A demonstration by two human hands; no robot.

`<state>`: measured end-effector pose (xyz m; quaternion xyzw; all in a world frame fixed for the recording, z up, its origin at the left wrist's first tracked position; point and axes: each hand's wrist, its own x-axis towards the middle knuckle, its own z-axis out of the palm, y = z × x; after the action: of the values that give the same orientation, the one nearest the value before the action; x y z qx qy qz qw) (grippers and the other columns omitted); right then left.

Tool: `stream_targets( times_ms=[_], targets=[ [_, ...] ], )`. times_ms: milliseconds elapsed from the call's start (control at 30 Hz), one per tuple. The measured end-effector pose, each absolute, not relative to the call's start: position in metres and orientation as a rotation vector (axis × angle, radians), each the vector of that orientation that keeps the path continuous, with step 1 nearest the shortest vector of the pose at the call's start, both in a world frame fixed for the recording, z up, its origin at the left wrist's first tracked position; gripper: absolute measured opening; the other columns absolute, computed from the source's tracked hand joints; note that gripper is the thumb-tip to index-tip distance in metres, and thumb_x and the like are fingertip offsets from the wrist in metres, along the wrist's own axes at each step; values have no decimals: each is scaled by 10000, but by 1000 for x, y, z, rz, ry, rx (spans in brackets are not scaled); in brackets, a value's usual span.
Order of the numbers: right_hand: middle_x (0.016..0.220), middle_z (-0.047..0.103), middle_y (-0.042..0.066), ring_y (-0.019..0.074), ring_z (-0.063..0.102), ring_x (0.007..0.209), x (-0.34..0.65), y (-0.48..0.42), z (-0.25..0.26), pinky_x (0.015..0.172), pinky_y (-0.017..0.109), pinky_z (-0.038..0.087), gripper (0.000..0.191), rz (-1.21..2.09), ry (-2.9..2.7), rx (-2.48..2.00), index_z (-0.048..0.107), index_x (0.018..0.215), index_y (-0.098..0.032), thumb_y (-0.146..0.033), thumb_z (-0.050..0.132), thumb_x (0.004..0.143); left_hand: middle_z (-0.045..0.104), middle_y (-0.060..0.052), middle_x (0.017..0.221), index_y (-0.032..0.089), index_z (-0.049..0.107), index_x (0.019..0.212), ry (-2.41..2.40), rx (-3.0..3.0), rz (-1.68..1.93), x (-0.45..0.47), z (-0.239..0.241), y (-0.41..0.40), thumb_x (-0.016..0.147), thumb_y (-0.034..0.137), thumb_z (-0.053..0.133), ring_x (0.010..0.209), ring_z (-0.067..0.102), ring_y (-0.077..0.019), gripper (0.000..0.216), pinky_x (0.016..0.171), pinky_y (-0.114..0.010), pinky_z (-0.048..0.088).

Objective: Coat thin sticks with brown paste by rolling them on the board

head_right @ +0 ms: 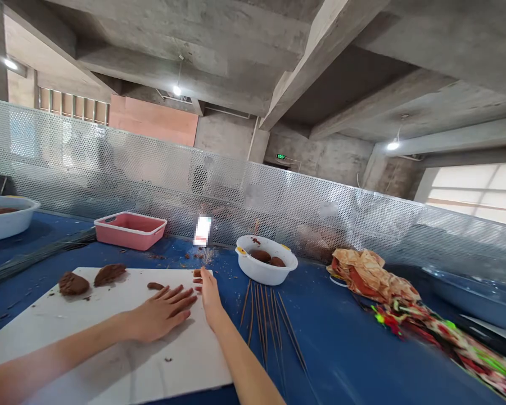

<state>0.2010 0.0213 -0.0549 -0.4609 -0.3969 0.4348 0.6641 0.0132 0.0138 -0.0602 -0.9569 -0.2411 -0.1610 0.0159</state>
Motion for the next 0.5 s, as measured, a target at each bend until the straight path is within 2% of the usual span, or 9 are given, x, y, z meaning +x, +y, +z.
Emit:
stream_targets(
  times_ms=[67, 167, 333, 500],
  targets=[
    [994, 751, 104, 233, 680, 864, 202, 23, -57, 690, 294, 492, 575, 985, -888, -1039, 754, 833, -194, -742, 716, 663, 541, -98, 1556, 305, 563, 1496, -687, -2955, -490, 18, -61, 26, 1086, 467, 358, 1480, 442, -349, 486, 1193, -589, 369],
    [957, 751, 106, 234, 687, 822, 203, 26, -59, 654, 293, 488, 583, 992, -881, -1037, 741, 814, -195, -755, 717, 653, 521, -96, 1573, 300, 556, 1497, -676, -2935, -518, 18, -67, 28, 1090, 443, 359, 1497, 421, -328, 474, 1194, -571, 385],
    [894, 740, 103, 196, 665, 737, 202, 27, -55, 578, 249, 441, 627, 1019, -896, -1033, 739, 795, -178, -774, 740, 598, 414, -35, 1638, 364, 353, 1608, -793, -3001, -560, -3, -71, -9, 1084, 473, 384, 1531, 362, -293, 536, 1218, -505, 388],
    [868, 732, 106, 178, 645, 679, 201, 26, -52, 531, 228, 403, 669, 1060, -923, -1036, 746, 792, -161, -786, 762, 555, 262, 10, 1702, 419, 209, 1638, -630, -3155, -419, -23, -53, -41, 1075, 519, 397, 1562, 284, -267, 601, 1269, -457, 311]
  ],
)
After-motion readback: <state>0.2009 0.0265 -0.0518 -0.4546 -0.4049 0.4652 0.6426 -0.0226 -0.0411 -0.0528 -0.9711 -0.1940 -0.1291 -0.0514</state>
